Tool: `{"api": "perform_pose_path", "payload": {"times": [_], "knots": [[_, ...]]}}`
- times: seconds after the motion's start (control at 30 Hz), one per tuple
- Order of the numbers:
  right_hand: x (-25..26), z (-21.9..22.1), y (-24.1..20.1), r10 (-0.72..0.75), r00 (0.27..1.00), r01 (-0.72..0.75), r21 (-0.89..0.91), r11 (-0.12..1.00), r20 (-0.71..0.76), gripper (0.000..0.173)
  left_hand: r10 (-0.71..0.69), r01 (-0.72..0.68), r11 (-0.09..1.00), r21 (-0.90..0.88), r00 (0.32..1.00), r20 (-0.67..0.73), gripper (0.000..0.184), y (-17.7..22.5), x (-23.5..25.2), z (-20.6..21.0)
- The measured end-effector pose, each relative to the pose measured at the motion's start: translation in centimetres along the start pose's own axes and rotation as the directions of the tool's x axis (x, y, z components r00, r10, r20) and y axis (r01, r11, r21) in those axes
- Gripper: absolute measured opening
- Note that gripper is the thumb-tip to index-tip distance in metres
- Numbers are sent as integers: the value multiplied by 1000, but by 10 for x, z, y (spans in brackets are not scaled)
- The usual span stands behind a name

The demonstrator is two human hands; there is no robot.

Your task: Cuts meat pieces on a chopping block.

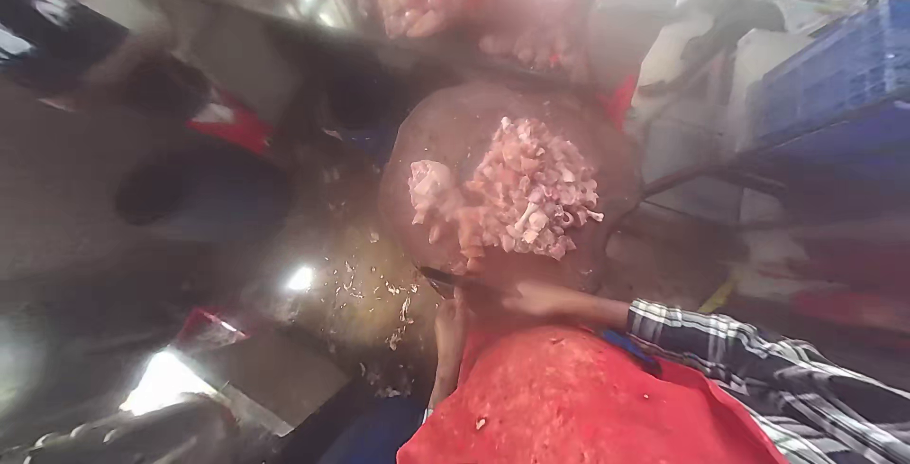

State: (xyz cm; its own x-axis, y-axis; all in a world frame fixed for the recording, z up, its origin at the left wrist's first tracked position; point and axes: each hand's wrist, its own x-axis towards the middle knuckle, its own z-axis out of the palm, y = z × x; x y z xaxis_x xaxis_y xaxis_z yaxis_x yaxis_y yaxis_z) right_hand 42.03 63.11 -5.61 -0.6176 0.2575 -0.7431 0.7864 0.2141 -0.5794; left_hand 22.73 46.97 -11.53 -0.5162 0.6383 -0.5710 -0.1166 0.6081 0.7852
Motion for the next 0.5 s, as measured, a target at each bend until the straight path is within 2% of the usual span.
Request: {"api": "perform_pose_path", "payload": {"times": [0.07, 0.13, 0.17, 0.23, 0.27, 0.37, 0.43, 0.5], "knots": [[-11, -8, 0, 52, 993, -58, -53, 997, -108, 70, 105, -103, 994, -37, 993, 45, 33, 20, 0, -9], [-26, -5, -12, 24, 981, -32, -40, 999, -195, 63, 201, -199, 979, -37, 976, 77, 59, 30, -4, -21], [-27, -7, -20, -18, 978, 17, -6, 1000, -208, 59, 228, -228, 974, -21, 973, 37, 63, 35, -2, -23], [-17, -6, -35, -94, 981, 120, 150, 981, -170, 52, 253, -254, 967, 2, 964, -78, 56, 39, -3, -24], [-2, -2, -41, -111, 985, 139, 225, 964, -135, 52, 258, -257, 966, 22, 962, -90, 56, 40, -4, -25], [42, 14, -41, -43, 999, 50, 362, 931, -28, 53, 277, -283, 939, 197, 959, 59, 79, 43, 1, -16], [45, 13, -35, 10, 998, 16, 450, 893, -55, 50, 305, -353, 884, 307, 933, 193, 96, 45, 15, -2], [28, 7, -19, 96, 988, -14, 556, 831, -119, 45, 345, -436, 843, 315, 888, 304, 98, 52, 30, 27]]}}
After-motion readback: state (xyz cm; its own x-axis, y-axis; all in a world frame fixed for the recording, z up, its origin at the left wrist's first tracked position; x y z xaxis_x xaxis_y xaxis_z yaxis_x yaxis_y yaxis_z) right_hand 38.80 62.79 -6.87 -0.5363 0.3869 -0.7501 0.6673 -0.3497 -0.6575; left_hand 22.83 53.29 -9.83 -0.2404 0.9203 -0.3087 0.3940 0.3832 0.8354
